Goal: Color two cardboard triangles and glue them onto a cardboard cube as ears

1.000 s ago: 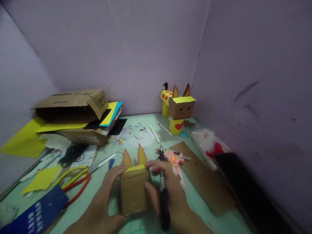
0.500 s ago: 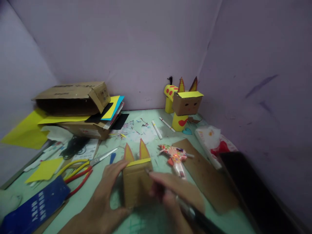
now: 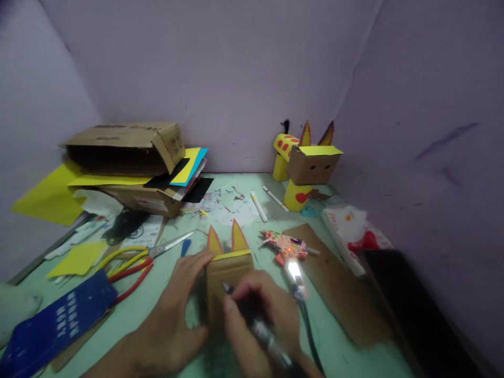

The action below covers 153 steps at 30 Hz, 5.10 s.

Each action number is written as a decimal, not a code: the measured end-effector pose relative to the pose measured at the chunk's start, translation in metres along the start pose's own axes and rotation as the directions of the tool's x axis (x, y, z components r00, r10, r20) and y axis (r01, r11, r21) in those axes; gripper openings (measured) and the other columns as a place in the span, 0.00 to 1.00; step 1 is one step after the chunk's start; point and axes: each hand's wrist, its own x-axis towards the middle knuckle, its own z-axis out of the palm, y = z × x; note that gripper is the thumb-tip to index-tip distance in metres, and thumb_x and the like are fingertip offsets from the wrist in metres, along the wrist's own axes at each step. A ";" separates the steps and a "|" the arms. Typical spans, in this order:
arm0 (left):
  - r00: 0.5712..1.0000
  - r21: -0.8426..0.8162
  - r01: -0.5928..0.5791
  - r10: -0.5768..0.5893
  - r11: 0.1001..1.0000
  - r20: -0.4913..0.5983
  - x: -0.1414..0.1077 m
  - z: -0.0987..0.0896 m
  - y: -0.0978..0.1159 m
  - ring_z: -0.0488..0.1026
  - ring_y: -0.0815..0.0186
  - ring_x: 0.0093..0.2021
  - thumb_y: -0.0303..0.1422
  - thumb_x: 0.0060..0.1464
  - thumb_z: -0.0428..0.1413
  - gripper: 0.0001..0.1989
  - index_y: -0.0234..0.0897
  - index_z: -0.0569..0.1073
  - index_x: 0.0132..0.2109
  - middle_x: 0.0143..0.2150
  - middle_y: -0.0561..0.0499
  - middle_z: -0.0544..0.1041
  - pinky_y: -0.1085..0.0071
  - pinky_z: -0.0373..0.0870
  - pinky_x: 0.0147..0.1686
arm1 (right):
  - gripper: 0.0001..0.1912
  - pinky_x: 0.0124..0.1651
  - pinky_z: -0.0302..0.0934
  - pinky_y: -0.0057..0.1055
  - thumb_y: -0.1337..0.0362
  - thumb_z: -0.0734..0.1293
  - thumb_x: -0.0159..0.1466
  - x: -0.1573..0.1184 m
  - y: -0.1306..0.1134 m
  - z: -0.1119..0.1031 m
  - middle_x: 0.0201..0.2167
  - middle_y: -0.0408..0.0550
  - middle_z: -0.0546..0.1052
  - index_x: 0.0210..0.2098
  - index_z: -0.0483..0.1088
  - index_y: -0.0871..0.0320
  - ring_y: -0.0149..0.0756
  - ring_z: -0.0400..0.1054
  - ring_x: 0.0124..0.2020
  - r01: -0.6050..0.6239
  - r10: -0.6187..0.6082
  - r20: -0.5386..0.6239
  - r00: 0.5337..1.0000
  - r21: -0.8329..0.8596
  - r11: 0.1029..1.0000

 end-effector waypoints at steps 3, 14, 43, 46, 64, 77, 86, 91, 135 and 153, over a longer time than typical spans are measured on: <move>1.000 0.007 -0.006 0.006 1.000 -0.003 0.001 0.000 0.000 0.52 0.55 0.61 0.22 0.32 0.54 0.47 0.42 0.47 0.63 0.61 0.47 0.57 0.56 0.52 0.61 | 0.03 0.19 0.56 0.23 0.69 0.65 0.54 0.000 0.003 0.004 0.19 0.38 0.69 0.28 0.68 0.54 0.28 0.62 0.17 0.041 -0.039 0.051 0.998 -0.049 0.998; 0.999 0.025 -0.051 0.051 0.998 -0.001 0.002 0.000 -0.001 0.52 0.53 0.62 0.23 0.33 0.54 0.48 0.42 0.46 0.63 0.62 0.46 0.57 0.54 0.52 0.61 | 0.02 0.23 0.58 0.29 0.64 0.65 0.58 0.000 0.013 -0.003 0.20 0.42 0.74 0.28 0.68 0.53 0.34 0.66 0.20 0.055 -0.037 0.136 0.990 -0.130 0.990; 0.997 0.034 -0.074 0.074 0.997 -0.001 0.004 -0.001 0.000 0.54 0.54 0.62 0.23 0.34 0.53 0.47 0.41 0.46 0.63 0.62 0.45 0.58 0.56 0.52 0.62 | 0.03 0.25 0.56 0.31 0.66 0.64 0.58 -0.001 0.021 -0.001 0.21 0.42 0.73 0.27 0.65 0.54 0.35 0.67 0.22 0.143 -0.115 0.168 0.979 -0.165 0.976; 0.997 0.042 -0.073 0.073 0.996 -0.002 0.005 -0.001 0.001 0.54 0.55 0.62 0.23 0.34 0.54 0.46 0.41 0.46 0.63 0.62 0.46 0.58 0.57 0.52 0.62 | 0.04 0.25 0.56 0.30 0.65 0.64 0.58 -0.001 0.021 0.000 0.20 0.42 0.73 0.27 0.65 0.54 0.34 0.66 0.21 0.142 -0.114 0.166 0.980 -0.172 0.975; 0.995 0.038 -0.099 0.100 0.994 -0.022 0.005 -0.001 -0.002 0.54 0.57 0.62 0.24 0.34 0.54 0.47 0.40 0.45 0.63 0.61 0.46 0.58 0.59 0.52 0.62 | 0.03 0.24 0.58 0.27 0.66 0.64 0.59 0.005 0.019 0.000 0.21 0.40 0.75 0.28 0.67 0.54 0.31 0.68 0.20 0.236 -0.195 0.202 0.960 -0.202 0.951; 0.994 0.054 -0.110 0.111 0.992 -0.019 0.005 -0.002 -0.001 0.54 0.56 0.62 0.24 0.35 0.54 0.47 0.39 0.45 0.63 0.61 0.44 0.58 0.59 0.52 0.62 | 0.04 0.24 0.57 0.29 0.64 0.64 0.58 0.003 0.018 0.002 0.19 0.41 0.73 0.26 0.67 0.54 0.33 0.67 0.19 0.184 -0.146 0.188 0.971 -0.203 0.962; 0.995 0.031 -0.098 0.099 0.995 -0.020 0.003 -0.002 0.001 0.55 0.57 0.61 0.24 0.35 0.54 0.46 0.38 0.47 0.63 0.61 0.46 0.58 0.60 0.52 0.62 | 0.08 0.23 0.54 0.29 0.63 0.64 0.59 0.003 0.017 -0.001 0.17 0.40 0.72 0.24 0.66 0.54 0.32 0.65 0.17 0.160 -0.109 0.228 0.968 -0.219 0.962; 0.993 0.031 -0.118 0.119 0.993 -0.017 0.004 -0.002 0.000 0.55 0.56 0.61 0.24 0.35 0.54 0.46 0.38 0.46 0.63 0.61 0.45 0.58 0.57 0.52 0.61 | 0.11 0.22 0.53 0.29 0.60 0.63 0.59 0.002 0.015 -0.003 0.16 0.41 0.70 0.22 0.65 0.55 0.33 0.63 0.17 0.125 -0.065 0.234 0.970 -0.252 0.959; 0.998 0.063 -0.050 0.047 0.997 0.052 0.007 -0.007 0.001 0.57 0.51 0.61 0.24 0.39 0.56 0.45 0.44 0.44 0.62 0.62 0.42 0.59 0.48 0.58 0.58 | 0.08 0.22 0.51 0.27 0.62 0.63 0.59 0.007 0.018 -0.013 0.18 0.39 0.68 0.24 0.63 0.55 0.31 0.60 0.19 -0.063 0.072 0.047 0.996 -0.174 0.983; 0.998 0.058 -0.049 0.046 0.997 0.045 0.005 -0.004 -0.001 0.57 0.50 0.61 0.25 0.40 0.56 0.43 0.42 0.45 0.63 0.62 0.42 0.59 0.49 0.58 0.58 | 0.08 0.22 0.49 0.28 0.61 0.63 0.58 0.007 0.019 -0.013 0.18 0.40 0.69 0.24 0.63 0.54 0.32 0.61 0.19 -0.081 0.093 0.041 0.995 -0.240 0.967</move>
